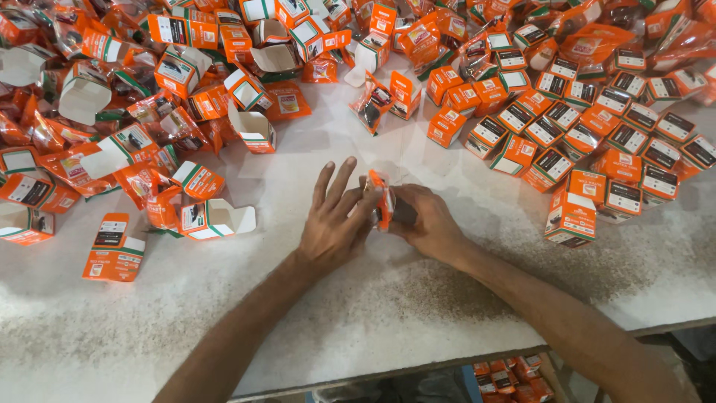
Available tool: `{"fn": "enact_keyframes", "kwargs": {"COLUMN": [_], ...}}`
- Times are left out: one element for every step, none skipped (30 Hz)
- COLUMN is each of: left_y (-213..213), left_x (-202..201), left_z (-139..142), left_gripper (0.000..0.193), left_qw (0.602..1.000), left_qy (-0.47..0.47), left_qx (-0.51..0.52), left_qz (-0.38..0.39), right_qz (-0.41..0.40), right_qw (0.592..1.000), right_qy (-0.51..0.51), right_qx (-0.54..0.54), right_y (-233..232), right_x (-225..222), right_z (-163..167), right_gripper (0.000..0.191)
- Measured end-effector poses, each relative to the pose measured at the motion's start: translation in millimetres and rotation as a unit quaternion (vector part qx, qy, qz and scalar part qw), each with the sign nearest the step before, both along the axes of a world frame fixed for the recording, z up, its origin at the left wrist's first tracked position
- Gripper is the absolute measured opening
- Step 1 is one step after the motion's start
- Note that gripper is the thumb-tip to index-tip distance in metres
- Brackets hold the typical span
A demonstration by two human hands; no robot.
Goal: The person picks up small plastic-wrapped items from a pile on the workbench and places them one at a time into small orange cardboard boxes, folding the box flaps closed and setting the packed boxes aside with the finished pile.
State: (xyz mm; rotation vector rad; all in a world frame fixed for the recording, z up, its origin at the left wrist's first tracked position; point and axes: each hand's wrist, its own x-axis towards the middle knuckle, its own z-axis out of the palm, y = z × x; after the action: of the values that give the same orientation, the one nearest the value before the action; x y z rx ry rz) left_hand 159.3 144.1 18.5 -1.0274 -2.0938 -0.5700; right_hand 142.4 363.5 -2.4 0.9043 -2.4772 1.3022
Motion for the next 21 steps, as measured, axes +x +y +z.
{"fn": "enact_keyframes", "kwargs": {"left_y": [-0.7,-0.4,1.2,4.5,9.2,14.5,20.1,25.1,28.6,30.3,30.6,29.8,27.8,25.9,24.4,24.1,24.8,26.5,28.5,30.2,30.8], "left_x": [-1.5,-1.9,-1.2,0.1,1.4,2.4,3.1,2.9,2.9,2.2,1.6,0.2,-0.9,-2.8,-4.8,-7.4,-10.3,-13.2,-16.1,-18.4,-20.4], "left_z": [-0.9,-2.0,-2.9,-4.0,-5.2,-6.5,-8.1,-9.7,-11.6,-13.8,-16.2,-18.8,-21.4,-24.0,-26.2,-28.0,-29.1,-29.3,-28.4,-26.6,-23.8], "left_gripper": [0.047,0.046,0.046,0.042,0.039,0.036,0.034,0.031,0.028,0.03,0.034,0.039,0.048,0.058,0.068,0.051,0.035,0.021,0.022,0.022,0.022], "left_qw": [1.0,0.999,0.998,0.997,0.995,0.992,0.987,0.981,0.973,0.968,0.961,0.953,0.916,0.866,0.803,0.789,0.773,0.757,0.757,0.758,0.759], "left_qy": [-0.017,-0.037,-0.057,-0.058,-0.058,-0.057,-0.091,-0.124,-0.158,-0.166,-0.172,-0.179,-0.283,-0.383,-0.479,-0.497,-0.514,-0.53,-0.529,-0.528,-0.527], "left_qx": [0.004,0.007,0.01,0.023,0.036,0.049,0.069,0.088,0.108,0.147,0.187,0.226,0.27,0.31,0.345,0.357,0.369,0.382,0.383,0.383,0.382], "left_qz": [0.005,0.01,0.015,0.043,0.071,0.101,0.112,0.121,0.13,0.119,0.108,0.097,0.094,0.088,0.082,0.055,0.029,0.002,0.002,0.001,0.0], "right_qz": [0.001,-0.009,-0.017,-0.026,-0.017,-0.007,0.002,-0.005,-0.013,-0.019,-0.019,-0.02,-0.021,-0.016,-0.012,-0.008,-0.007,-0.005,-0.003,0.0,0.003], "right_qw": [1.0,1.0,1.0,0.999,1.0,1.0,1.0,1.0,1.0,1.0,1.0,1.0,1.0,1.0,0.998,0.995,0.995,0.995,0.996,0.999,1.0], "right_qy": [0.006,-0.002,-0.01,-0.018,-0.009,0.002,0.014,0.014,0.014,0.015,0.012,0.008,0.003,-0.022,-0.051,-0.081,-0.082,-0.081,-0.077,-0.03,0.018], "right_qx": [-0.002,0.005,0.013,0.022,0.018,0.013,0.007,0.008,0.01,0.014,0.018,0.02,0.021,-0.007,-0.035,-0.064,-0.059,-0.053,-0.045,-0.028,-0.011], "right_y": [-0.8,-1.4,-2.1,-2.5,-2.5,-2.6,-3.0,-3.7,-4.4,-4.9,-4.8,-5.2,-5.8,-5.8,-5.7,-5.5,-5.3,-4.6,-4.0,-3.6,-3.3], "right_x": [1.2,1.8,1.9,2.0,2.4,2.4,2.4,2.8,4.0,5.5,6.5,8.2,10.3,11.2,13.2,14.5,15.1,15.4,14.9,14.8,14.5], "right_z": [-0.7,-1.6,-2.4,-3.1,-3.5,-3.2,-2.6,-1.3,0.6,2.8,5.7,8.2,10.2,12.2,13.3,14.0,14.3,14.3,14.2,13.8,13.3], "right_gripper": [0.061,0.06,0.059,0.058,0.059,0.06,0.061,0.062,0.064,0.065,0.065,0.065,0.065,0.066,0.067,0.068,0.065,0.062,0.059,0.057,0.054]}}
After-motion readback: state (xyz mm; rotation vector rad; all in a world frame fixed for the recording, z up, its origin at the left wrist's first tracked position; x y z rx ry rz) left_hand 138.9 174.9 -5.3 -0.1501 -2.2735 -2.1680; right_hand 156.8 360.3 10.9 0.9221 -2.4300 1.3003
